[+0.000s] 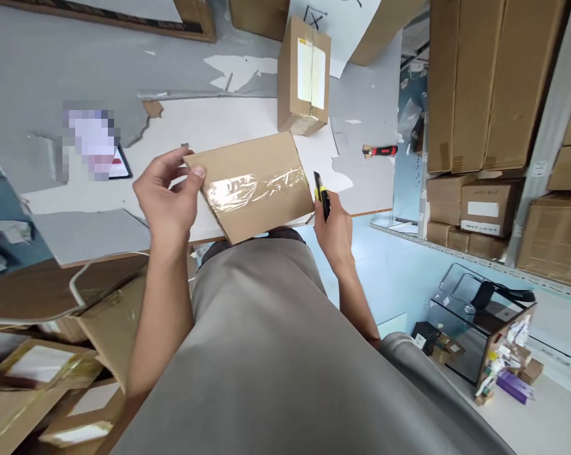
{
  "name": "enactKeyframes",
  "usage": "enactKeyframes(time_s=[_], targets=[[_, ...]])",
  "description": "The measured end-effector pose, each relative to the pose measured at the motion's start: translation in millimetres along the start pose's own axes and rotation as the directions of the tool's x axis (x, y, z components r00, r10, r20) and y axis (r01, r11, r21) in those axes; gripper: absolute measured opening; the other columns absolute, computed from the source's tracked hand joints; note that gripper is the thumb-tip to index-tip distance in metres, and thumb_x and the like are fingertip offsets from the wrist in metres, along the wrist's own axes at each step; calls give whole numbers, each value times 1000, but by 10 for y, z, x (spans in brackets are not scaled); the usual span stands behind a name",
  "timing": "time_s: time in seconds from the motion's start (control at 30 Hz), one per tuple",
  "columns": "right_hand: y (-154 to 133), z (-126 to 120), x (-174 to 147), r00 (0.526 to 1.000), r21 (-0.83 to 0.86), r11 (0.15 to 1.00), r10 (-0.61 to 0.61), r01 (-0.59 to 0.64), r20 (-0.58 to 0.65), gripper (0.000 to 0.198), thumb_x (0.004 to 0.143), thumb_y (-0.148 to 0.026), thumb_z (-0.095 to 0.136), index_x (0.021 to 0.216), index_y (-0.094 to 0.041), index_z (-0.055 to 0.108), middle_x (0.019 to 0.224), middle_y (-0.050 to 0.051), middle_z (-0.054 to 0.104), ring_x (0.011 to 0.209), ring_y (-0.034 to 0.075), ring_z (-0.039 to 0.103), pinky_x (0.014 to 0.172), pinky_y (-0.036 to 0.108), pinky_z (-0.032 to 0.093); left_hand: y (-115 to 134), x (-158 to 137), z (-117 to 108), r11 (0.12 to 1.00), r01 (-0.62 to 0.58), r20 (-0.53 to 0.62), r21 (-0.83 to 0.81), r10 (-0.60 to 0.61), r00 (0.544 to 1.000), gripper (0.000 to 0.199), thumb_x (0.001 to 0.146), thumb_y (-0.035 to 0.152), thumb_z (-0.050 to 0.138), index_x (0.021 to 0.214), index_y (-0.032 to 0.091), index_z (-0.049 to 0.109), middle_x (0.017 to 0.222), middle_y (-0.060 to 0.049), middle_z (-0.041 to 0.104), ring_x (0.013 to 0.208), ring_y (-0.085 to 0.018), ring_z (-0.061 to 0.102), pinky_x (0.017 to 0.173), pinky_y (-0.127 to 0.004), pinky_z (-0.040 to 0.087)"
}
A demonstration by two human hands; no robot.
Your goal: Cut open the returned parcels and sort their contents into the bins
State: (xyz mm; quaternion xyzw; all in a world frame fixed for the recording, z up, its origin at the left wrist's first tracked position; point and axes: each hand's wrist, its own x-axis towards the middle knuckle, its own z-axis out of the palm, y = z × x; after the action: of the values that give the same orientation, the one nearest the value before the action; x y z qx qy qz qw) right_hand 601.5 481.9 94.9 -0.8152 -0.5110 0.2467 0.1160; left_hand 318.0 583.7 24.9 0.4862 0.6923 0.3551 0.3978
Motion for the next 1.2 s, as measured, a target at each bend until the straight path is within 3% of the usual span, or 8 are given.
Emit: enactKeyframes(time_s=[0.1, 0.2, 0.33, 0.47, 0.6, 0.73, 0.9, 1.2], targets=[[77, 68, -59, 999, 79, 996, -30, 27, 35, 38, 125, -47, 42, 148, -24, 63, 126, 15, 86, 107, 31, 84, 92, 40, 65, 152, -58, 88, 962, -204, -20, 183, 211, 977, 52, 102, 32, 81, 150, 16, 71, 160, -12, 74, 146, -29, 71, 129, -59, 60], [115, 67, -75, 995, 129, 991, -55, 44, 79, 37, 124, -43, 43, 150, -24, 61, 128, 15, 85, 110, 31, 84, 93, 40, 65, 447, -209, 323, 857, -436, 177, 275, 401, 899, 49, 107, 48, 76, 151, 27, 70, 175, -6, 64, 174, -35, 46, 148, -69, 33], [67, -84, 25, 983, 120, 991, -83, 64, 165, 43, 124, -37, 39, 160, -22, 58, 134, 14, 84, 119, 31, 82, 100, 40, 64, 799, -389, 674, 850, -450, 452, 275, 299, 841, 45, 112, 60, 62, 153, 42, 68, 177, 4, 63, 184, -35, 30, 152, -76, 11], [-144, -324, 209, 948, 14, 993, -113, 114, 298, 50, 125, -30, 31, 167, -24, 57, 151, 15, 77, 134, 29, 77, 109, 38, 61, 850, -427, 777, 891, -363, 493, 273, 194, 848, 54, 105, 66, 69, 155, 48, 67, 174, 6, 66, 183, -35, 31, 150, -75, 22], [-342, -403, 377, 923, -71, 988, -105, 140, 369, 52, 124, -27, 35, 172, -24, 55, 150, 15, 75, 132, 31, 77, 110, 40, 61, 776, -416, 767, 919, -305, 469, 250, 161, 868, 54, 101, 69, 74, 151, 49, 70, 175, 7, 64, 185, -36, 28, 148, -72, 29], [-415, -362, 443, 915, -103, 984, -92, 143, 394, 55, 124, -28, 36, 176, -24, 51, 147, 16, 74, 129, 32, 77, 109, 41, 62, 783, -421, 784, 915, -328, 455, 237, 194, 869, 46, 104, 62, 71, 147, 47, 74, 179, 6, 61, 184, -38, 30, 148, -77, 24], [-441, -357, 420, 911, -137, 980, -77, 143, 406, 55, 125, -30, 36, 178, -24, 49, 151, 16, 70, 128, 31, 78, 109, 42, 63, 808, -420, 782, 937, -257, 485, 237, 115, 867, 61, 95, 73, 78, 152, 50, 70, 177, 9, 62, 186, -37, 23, 145, -76, 34], [-680, -327, 354, 916, -287, 952, 18, 106, 400, 60, 124, -23, 34, 184, -26, 40, 159, 21, 66, 119, 30, 84, 102, 43, 68, 857, -424, 784, 940, -239, 497, 243, 91, 863, 71, 90, 76, 78, 155, 51, 68, 172, 6, 66, 186, -36, 22, 144, -77, 33]])
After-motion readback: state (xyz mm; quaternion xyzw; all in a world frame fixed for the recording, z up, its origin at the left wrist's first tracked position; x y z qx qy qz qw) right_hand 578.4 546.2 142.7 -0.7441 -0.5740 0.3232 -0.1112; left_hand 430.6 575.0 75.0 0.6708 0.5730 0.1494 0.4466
